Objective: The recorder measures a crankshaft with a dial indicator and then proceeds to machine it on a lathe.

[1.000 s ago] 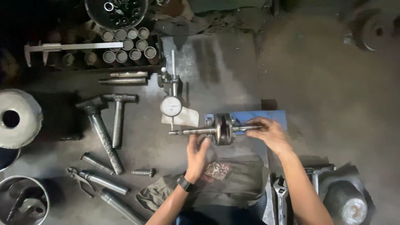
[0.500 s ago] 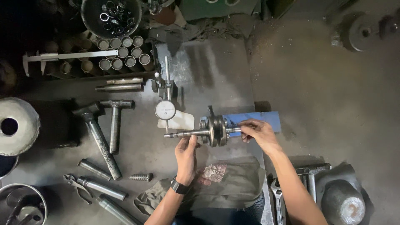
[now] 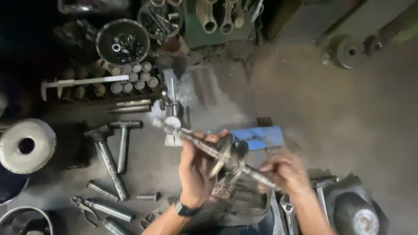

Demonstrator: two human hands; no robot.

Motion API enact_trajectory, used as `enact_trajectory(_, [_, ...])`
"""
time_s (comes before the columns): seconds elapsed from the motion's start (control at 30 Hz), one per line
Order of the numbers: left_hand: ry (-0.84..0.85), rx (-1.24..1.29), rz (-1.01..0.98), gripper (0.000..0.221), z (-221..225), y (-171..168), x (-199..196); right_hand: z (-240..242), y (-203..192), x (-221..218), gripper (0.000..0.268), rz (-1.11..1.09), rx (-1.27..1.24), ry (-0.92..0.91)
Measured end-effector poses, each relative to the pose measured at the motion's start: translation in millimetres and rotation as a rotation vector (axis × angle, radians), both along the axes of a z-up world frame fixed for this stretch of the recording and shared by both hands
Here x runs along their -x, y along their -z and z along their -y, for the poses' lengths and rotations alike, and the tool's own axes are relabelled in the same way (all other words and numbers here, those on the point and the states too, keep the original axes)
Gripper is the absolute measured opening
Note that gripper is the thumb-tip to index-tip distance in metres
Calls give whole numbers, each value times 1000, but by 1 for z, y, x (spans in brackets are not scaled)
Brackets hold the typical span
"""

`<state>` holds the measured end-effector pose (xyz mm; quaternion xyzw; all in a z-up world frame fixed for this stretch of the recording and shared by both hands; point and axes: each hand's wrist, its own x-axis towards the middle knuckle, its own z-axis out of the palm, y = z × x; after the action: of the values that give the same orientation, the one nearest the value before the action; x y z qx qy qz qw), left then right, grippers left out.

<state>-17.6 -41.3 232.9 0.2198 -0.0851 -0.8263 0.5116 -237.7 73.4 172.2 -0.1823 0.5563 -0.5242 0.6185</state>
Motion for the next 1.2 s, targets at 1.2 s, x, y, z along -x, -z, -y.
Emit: enact_trajectory(1.2, [76,255,605,31,-24,186,-30,63,-47,-66,18,-748,466,-24])
